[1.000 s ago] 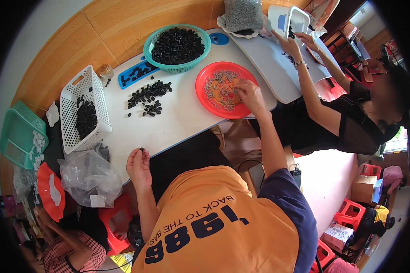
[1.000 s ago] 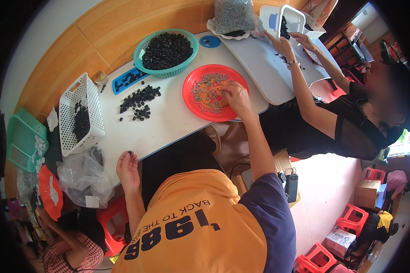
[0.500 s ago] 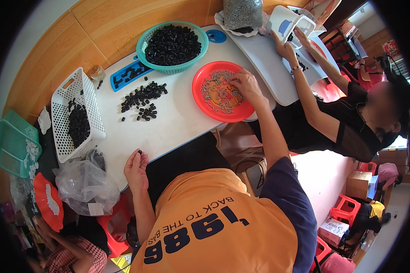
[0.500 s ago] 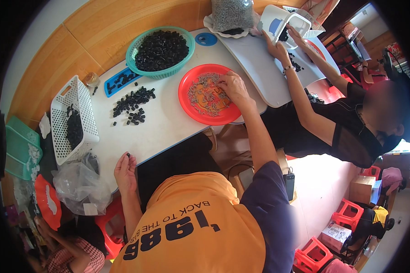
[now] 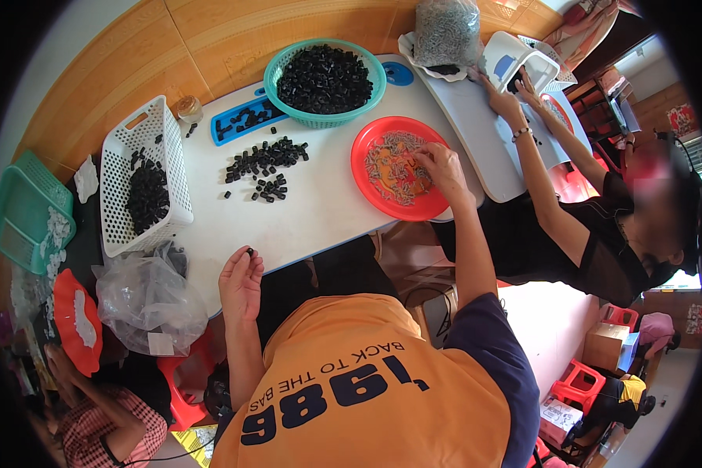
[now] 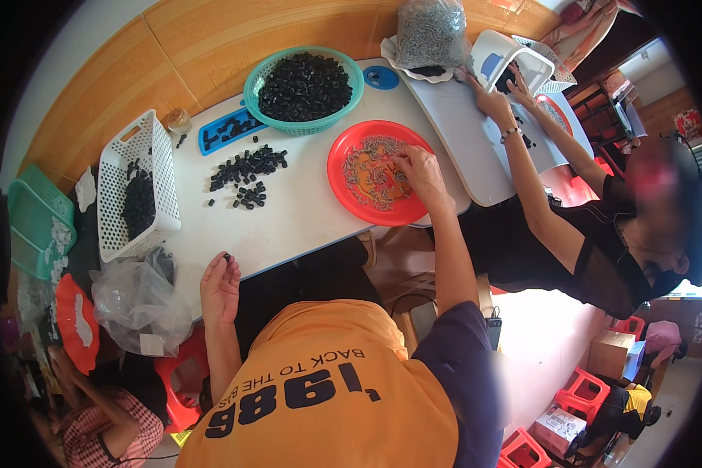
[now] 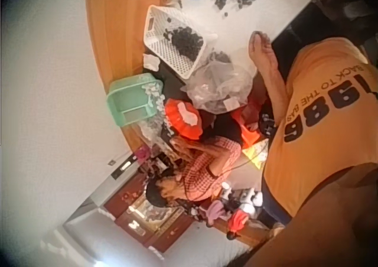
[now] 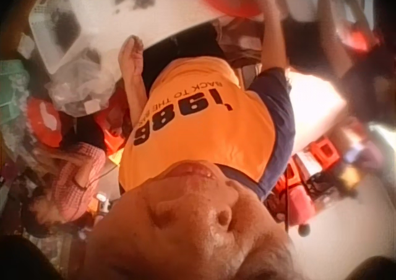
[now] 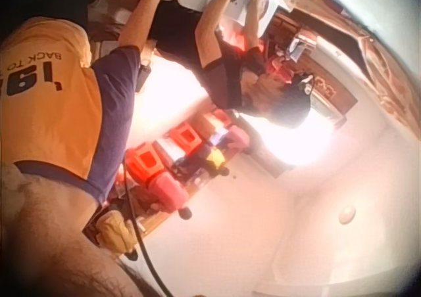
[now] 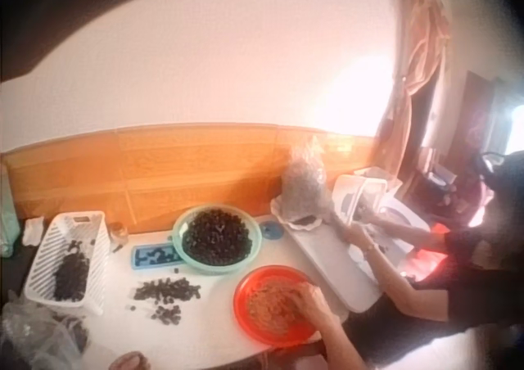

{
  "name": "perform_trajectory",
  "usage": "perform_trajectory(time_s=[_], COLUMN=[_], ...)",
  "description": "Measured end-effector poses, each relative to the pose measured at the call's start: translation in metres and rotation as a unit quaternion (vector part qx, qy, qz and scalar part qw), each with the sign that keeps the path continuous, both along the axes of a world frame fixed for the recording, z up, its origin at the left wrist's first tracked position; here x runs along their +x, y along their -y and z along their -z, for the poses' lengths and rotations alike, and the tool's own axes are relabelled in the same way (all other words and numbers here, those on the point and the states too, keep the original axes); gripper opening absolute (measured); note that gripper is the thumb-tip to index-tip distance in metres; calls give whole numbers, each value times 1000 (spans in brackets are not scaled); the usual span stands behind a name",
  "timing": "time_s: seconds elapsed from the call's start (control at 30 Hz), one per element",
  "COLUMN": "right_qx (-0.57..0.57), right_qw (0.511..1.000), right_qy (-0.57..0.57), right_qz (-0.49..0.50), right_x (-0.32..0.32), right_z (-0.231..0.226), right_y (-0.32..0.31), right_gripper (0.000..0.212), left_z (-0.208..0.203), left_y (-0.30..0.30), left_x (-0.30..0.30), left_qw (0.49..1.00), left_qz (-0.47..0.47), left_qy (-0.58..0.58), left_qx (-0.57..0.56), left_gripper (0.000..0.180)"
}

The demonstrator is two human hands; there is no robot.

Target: The person is manually assembling small black plastic components by inserting small orange parts into them.

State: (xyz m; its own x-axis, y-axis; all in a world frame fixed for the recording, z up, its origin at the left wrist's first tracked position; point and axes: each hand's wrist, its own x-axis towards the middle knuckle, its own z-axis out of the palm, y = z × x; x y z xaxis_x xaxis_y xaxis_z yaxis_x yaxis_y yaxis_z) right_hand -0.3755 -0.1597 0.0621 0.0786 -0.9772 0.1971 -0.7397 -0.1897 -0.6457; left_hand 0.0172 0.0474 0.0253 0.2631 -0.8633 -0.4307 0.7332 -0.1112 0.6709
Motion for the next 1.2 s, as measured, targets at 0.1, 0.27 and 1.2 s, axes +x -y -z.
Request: perform_trajectory(time_s=[0.1, 0.27, 1.2], right_qx=[53, 82, 149], right_qw=[995, 962, 921], right_qy=[66, 255, 121], right_qz=[57, -56, -339], right_x=[8, 77, 199], right_z=[-14, -43, -84], right_y=[-12, -60, -135], right_gripper=[13, 13, 32], left_z=[-16, -42, -63], left_y=[5, 11, -16], left_x=[-10, -26, -20], left_qw=[1000, 994, 957], left_qz=[8, 66, 130], left_qy=[0, -4, 214], left_qx=[-12, -84, -146], left_gripper=[21, 19, 15])
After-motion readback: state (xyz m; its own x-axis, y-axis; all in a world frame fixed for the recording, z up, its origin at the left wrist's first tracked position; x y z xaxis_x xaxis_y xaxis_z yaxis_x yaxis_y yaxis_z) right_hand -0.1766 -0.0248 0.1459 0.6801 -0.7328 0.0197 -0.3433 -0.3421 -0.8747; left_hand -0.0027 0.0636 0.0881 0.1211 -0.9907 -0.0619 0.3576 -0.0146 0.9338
